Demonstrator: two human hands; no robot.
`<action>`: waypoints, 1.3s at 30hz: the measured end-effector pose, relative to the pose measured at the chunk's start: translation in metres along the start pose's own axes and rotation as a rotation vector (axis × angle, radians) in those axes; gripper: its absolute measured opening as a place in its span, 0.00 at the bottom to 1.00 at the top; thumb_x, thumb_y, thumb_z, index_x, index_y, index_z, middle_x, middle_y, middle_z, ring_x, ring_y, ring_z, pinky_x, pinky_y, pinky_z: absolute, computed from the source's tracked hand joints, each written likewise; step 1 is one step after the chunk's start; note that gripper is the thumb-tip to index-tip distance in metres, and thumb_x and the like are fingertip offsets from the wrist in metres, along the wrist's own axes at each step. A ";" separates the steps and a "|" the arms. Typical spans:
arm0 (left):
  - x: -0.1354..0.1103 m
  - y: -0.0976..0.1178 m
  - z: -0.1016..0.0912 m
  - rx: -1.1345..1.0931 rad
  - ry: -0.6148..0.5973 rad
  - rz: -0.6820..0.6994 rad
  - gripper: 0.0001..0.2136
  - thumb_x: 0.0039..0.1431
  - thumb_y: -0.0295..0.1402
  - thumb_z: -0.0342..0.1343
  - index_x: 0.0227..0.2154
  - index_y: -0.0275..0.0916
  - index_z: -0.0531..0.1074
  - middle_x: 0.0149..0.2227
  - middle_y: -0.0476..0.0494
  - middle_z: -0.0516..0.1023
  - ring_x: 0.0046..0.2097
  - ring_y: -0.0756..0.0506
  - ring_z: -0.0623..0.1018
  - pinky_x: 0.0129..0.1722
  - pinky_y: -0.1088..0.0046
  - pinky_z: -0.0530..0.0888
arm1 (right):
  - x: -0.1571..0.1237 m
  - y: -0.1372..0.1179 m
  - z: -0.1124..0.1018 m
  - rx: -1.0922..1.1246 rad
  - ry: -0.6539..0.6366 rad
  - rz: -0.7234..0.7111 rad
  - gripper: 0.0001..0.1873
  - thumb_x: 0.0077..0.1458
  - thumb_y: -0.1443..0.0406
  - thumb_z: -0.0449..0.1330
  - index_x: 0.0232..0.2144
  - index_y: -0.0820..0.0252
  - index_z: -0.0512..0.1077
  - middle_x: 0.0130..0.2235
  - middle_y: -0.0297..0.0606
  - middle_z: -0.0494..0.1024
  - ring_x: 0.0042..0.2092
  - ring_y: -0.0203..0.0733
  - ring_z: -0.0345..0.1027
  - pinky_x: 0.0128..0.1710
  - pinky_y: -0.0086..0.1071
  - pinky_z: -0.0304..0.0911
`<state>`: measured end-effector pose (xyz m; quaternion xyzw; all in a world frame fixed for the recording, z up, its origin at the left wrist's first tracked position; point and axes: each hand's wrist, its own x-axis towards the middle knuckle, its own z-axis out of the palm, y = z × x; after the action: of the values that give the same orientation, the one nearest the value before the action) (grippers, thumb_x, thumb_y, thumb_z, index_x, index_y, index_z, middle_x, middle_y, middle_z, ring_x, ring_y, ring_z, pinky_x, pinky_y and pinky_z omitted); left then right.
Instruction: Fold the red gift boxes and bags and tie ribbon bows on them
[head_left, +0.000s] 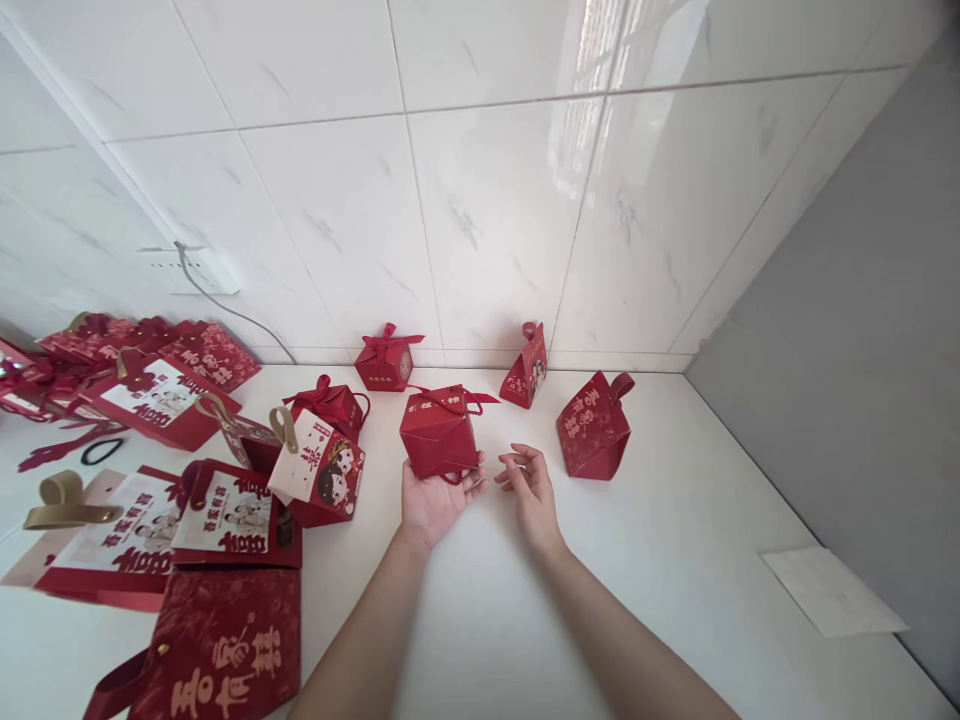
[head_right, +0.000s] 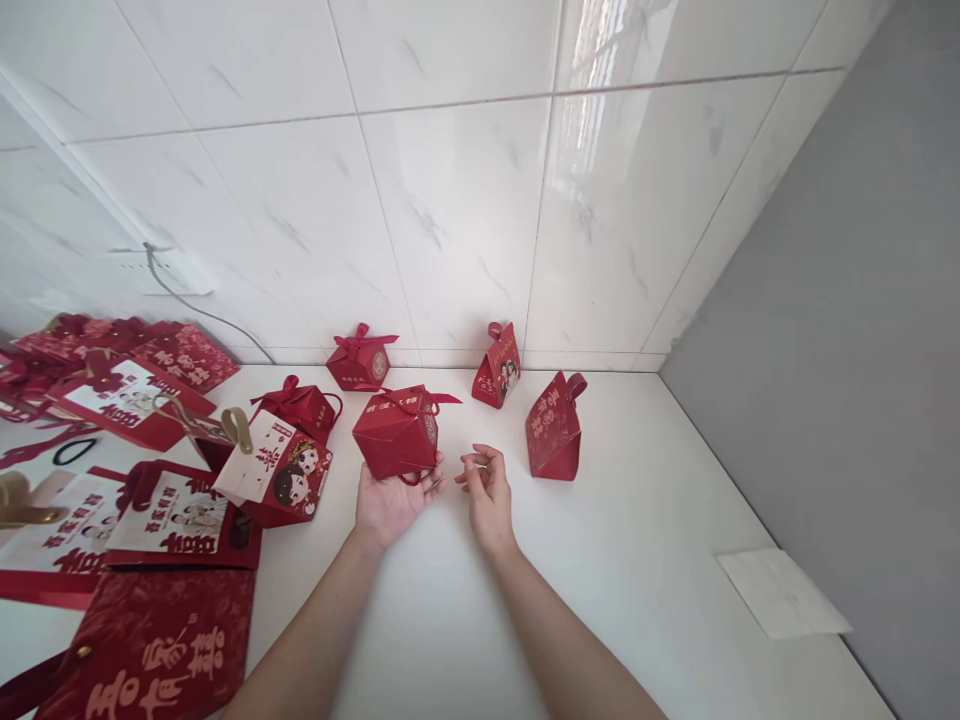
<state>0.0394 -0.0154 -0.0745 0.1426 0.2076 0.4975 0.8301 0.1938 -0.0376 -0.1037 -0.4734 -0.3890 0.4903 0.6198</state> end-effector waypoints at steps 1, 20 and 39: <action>0.000 0.000 -0.001 0.001 -0.013 -0.008 0.30 0.56 0.50 0.44 0.48 0.28 0.71 0.47 0.26 0.74 0.44 0.36 0.76 0.46 0.57 0.70 | 0.000 0.000 0.000 -0.001 -0.002 -0.001 0.16 0.59 0.56 0.56 0.47 0.54 0.62 0.42 0.37 0.71 0.35 0.38 0.69 0.39 0.36 0.64; 0.008 -0.014 -0.012 0.284 0.120 0.320 0.19 0.53 0.34 0.53 0.49 0.38 0.71 0.47 0.43 0.78 0.53 0.39 0.72 0.53 0.60 0.67 | -0.004 0.001 0.002 -0.031 0.054 -0.062 0.17 0.60 0.57 0.53 0.50 0.53 0.62 0.55 0.41 0.69 0.57 0.44 0.62 0.57 0.42 0.57; 0.016 -0.009 -0.022 0.638 0.562 0.852 0.28 0.46 0.20 0.56 0.51 0.51 0.69 0.60 0.51 0.64 0.66 0.48 0.57 0.65 0.72 0.51 | 0.003 0.010 -0.007 0.063 0.252 -0.017 0.16 0.59 0.51 0.51 0.29 0.56 0.65 0.27 0.33 0.69 0.32 0.41 0.66 0.40 0.37 0.64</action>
<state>0.0422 -0.0047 -0.1007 0.3181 0.4828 0.7181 0.3873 0.1985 -0.0352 -0.1146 -0.5084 -0.2963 0.4337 0.6823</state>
